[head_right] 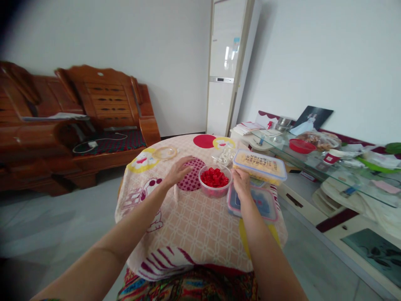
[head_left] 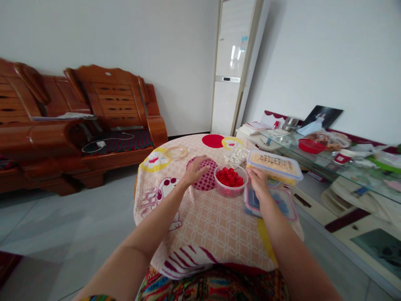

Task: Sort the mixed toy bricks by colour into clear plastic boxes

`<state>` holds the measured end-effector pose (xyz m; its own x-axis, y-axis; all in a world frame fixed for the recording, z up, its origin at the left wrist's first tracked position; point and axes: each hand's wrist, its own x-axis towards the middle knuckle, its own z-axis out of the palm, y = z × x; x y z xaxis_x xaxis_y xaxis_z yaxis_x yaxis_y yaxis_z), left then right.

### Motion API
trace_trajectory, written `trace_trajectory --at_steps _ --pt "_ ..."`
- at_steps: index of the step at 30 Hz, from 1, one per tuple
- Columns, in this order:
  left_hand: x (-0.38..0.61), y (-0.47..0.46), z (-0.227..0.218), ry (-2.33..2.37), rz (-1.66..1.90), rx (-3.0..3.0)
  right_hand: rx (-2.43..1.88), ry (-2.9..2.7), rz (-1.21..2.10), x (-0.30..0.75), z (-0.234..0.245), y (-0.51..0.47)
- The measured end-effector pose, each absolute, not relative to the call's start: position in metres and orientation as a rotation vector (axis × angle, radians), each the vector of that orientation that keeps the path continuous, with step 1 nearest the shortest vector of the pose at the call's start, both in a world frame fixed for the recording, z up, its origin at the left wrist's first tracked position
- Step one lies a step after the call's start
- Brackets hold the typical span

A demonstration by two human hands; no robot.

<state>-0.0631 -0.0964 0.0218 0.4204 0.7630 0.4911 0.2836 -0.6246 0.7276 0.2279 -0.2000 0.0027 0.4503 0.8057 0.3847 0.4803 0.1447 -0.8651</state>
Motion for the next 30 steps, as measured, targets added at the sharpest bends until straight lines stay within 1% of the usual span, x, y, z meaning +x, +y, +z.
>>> trace_trajectory --at_steps 2,4,11,16,23,30 --pt "-0.05 -0.122 0.022 0.643 0.968 2.192 -1.515 -1.19 0.327 0.227 0.004 -0.201" --pt "-0.041 -0.137 0.019 0.564 0.876 2.196 -1.513 -1.194 0.323 0.227 0.004 -0.2" --pt "-0.039 -0.125 0.014 0.643 1.06 1.863 -1.429 -1.135 0.442 0.228 -0.004 -0.194" --pt "-0.048 -0.112 0.014 0.814 1.187 1.458 -1.433 -1.118 0.444 0.226 -0.003 -0.193" --pt "-0.039 -0.083 0.011 0.821 1.289 1.011 -1.46 -1.134 0.435 0.223 0.003 -0.198" --pt "-0.033 -0.064 0.011 0.762 1.099 0.762 -1.483 -1.125 0.452 0.222 0.004 -0.199"
